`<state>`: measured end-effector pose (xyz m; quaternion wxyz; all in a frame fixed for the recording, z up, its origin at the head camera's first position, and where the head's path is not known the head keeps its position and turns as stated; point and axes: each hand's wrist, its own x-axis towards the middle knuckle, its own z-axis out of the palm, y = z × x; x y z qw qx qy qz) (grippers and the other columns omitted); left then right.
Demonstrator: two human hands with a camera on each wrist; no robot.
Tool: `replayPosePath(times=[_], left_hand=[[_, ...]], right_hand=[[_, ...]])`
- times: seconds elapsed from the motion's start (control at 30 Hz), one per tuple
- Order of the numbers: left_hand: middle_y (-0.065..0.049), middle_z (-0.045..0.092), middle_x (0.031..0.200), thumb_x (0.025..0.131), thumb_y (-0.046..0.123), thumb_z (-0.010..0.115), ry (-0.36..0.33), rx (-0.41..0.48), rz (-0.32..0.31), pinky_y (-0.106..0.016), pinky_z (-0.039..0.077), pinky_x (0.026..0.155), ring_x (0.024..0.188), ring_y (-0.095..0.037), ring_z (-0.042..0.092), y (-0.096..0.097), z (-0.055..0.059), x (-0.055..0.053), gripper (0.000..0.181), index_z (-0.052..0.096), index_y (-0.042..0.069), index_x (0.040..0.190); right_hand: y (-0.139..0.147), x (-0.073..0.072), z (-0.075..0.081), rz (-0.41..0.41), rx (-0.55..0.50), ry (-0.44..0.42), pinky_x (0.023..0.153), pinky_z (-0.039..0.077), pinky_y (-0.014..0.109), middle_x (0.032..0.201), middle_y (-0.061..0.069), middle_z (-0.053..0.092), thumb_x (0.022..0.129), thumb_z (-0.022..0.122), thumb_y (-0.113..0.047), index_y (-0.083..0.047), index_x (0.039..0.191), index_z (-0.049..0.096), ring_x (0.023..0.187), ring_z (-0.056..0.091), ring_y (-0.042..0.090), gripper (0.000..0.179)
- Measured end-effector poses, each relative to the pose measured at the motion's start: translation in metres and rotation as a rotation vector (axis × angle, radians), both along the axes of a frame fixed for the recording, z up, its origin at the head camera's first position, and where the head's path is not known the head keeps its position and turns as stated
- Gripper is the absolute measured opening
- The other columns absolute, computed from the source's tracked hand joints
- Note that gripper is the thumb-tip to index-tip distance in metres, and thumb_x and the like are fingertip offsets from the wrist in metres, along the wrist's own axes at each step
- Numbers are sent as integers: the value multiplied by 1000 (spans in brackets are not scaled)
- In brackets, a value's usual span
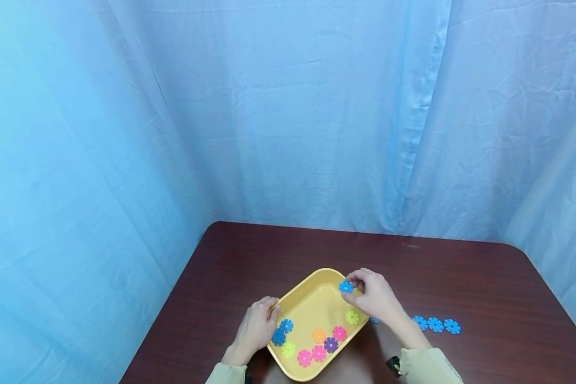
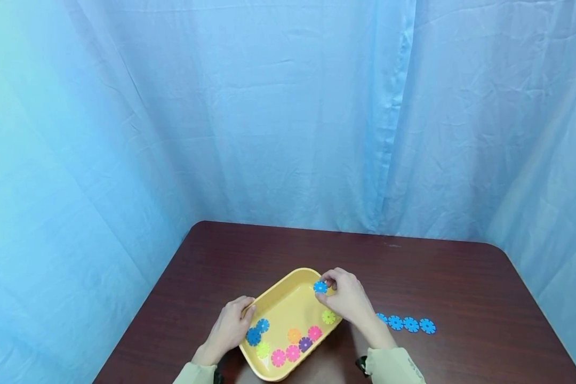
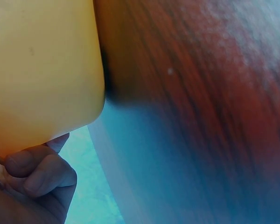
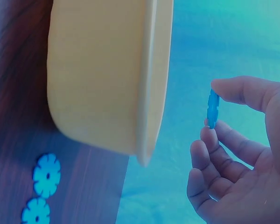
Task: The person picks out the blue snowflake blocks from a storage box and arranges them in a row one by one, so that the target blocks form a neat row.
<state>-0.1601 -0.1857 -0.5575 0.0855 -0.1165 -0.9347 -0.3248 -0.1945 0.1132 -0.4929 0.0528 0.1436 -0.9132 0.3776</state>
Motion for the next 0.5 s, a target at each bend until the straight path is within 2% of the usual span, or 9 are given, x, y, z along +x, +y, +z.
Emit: replayPosePath(times=[0.17, 0.5], left_hand=[[0, 69, 101, 97, 10, 62, 0, 2, 4, -34, 54, 75, 89, -13, 66, 0, -1, 0, 16, 73, 8, 109], [0, 69, 101, 99, 13, 61, -27, 8, 7, -32, 54, 74, 88, -12, 65, -1, 0, 0, 18, 72, 8, 111]], right_hand=[[13, 0, 0, -4, -18, 9, 67, 49, 29, 84, 0, 59, 78, 85, -15, -7, 97, 71, 75, 53, 19, 25], [37, 2, -5, -41, 10, 3, 67, 51, 29, 87, 0, 61, 80, 84, -17, -6, 100, 71, 76, 53, 15, 27]])
